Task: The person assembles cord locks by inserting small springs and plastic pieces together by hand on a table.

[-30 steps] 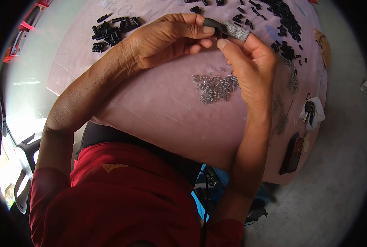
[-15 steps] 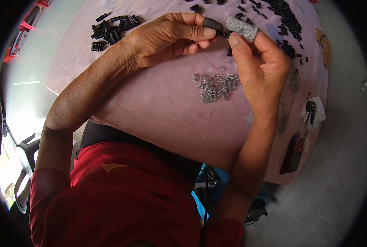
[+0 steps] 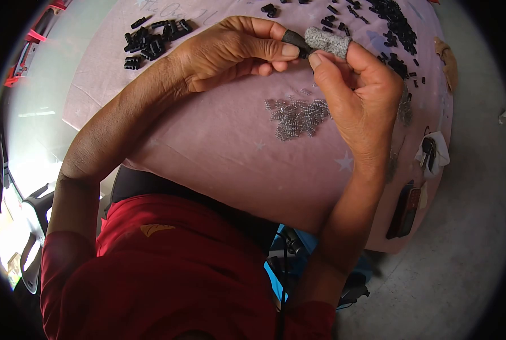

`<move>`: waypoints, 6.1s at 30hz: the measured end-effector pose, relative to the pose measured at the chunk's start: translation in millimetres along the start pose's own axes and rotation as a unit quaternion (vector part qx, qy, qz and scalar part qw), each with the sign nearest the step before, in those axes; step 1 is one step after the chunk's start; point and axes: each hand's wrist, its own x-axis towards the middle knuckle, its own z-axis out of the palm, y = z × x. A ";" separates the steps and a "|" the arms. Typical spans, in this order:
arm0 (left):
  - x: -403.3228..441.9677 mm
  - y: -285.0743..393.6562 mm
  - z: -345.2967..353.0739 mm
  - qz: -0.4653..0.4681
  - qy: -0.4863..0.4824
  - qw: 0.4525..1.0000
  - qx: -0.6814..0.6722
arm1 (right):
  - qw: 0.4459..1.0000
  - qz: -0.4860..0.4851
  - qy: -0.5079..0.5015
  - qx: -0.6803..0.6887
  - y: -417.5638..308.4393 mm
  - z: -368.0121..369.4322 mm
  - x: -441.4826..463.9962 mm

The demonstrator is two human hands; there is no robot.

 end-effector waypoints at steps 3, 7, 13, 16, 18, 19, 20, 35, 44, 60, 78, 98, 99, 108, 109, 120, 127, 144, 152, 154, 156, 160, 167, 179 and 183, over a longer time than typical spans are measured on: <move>-1.2 1.1 1.4 0.011 0.007 1.000 0.026 | 1.000 -0.003 0.005 -0.012 -1.0 2.9 -0.8; -0.8 -2.7 1.0 0.027 0.014 0.999 0.016 | 0.998 -0.011 0.020 -0.057 -1.4 7.9 -2.1; -0.5 -6.5 -0.9 0.046 0.004 0.998 0.031 | 0.996 -0.007 0.027 -0.089 -6.1 13.6 -3.8; 2.2 -9.3 -2.7 0.053 0.000 0.998 0.043 | 0.994 -0.014 0.021 -0.106 -2.7 13.4 -2.7; 1.6 -10.0 -2.3 0.052 0.004 0.997 0.048 | 0.992 -0.025 0.017 -0.126 0.1 12.0 -2.5; 1.2 -10.7 -1.7 0.053 0.006 0.997 0.049 | 0.989 -0.034 0.015 -0.140 2.1 10.8 -2.7; 1.6 -10.4 -1.7 0.055 0.008 0.997 0.051 | 0.988 -0.040 0.015 -0.148 3.0 10.6 -2.4; 1.2 -4.1 -2.0 0.001 -0.018 0.996 -0.089 | 0.997 0.010 0.047 -0.059 -3.6 8.4 2.5; 0.8 -2.3 -1.4 -0.024 -0.030 0.994 -0.098 | 0.994 -0.064 0.078 -0.043 5.0 11.5 1.9; 1.8 -3.0 -6.6 0.000 -0.042 0.995 -0.085 | 0.998 -0.009 0.057 0.010 -5.6 9.0 -1.7; -1.5 -2.0 1.8 0.037 0.028 0.996 -0.080 | 0.997 -0.016 0.073 0.016 -2.8 15.5 -1.5; 7.1 -14.4 -10.1 0.051 -0.028 0.993 -0.102 | 0.997 -0.002 0.069 0.024 2.3 23.3 -3.7; 9.9 -16.1 -11.9 0.049 -0.049 0.990 -0.121 | 0.997 -0.023 0.077 0.016 2.4 22.8 -3.1; 12.1 -6.1 -2.5 0.031 -0.048 0.988 -0.142 | 0.996 -0.018 0.071 0.043 -2.3 12.6 0.6; 11.9 -6.1 -1.9 0.024 -0.039 0.988 -0.151 | 0.997 -0.021 0.068 0.038 -3.3 11.0 0.3; -1.3 4.9 1.7 -0.022 -0.020 0.998 -0.062 | 0.990 -0.112 0.063 -0.055 7.6 9.4 0.4; 0.1 2.1 0.1 -0.047 -0.031 0.998 -0.040 | 0.985 -0.143 0.039 -0.094 16.5 7.3 4.6; -2.0 5.2 2.4 -0.041 -0.023 0.996 -0.073 | 0.975 -0.177 0.047 -0.124 17.6 6.7 5.0; -0.1 2.5 -1.8 -0.054 -0.053 0.992 -0.102 | 0.933 -0.216 0.034 -0.285 -4.3 15.7 3.1; 0.7 1.3 -0.5 -0.051 -0.056 0.993 -0.092 | 0.924 -0.232 0.044 -0.300 1.8 16.6 2.9; 2.8 -1.9 -1.5 -0.045 -0.056 0.994 -0.085 | 0.920 -0.241 0.047 -0.306 4.3 16.7 2.7; 2.9 -2.5 -3.9 -0.039 -0.082 0.991 -0.096 | 0.925 -0.244 0.049 -0.288 4.4 16.9 2.2; 1.4 -2.2 0.0 -0.036 -0.062 0.996 -0.047 | 0.918 -0.260 0.034 -0.297 5.1 15.8 2.4; -0.4 0.6 1.0 -0.054 -0.066 0.994 -0.065 | 0.906 -0.278 0.043 -0.317 7.6 12.7 3.4; -0.1 1.2 2.3 -0.049 -0.049 0.997 -0.035 | 0.885 -0.324 0.050 -0.330 10.6 13.4 6.5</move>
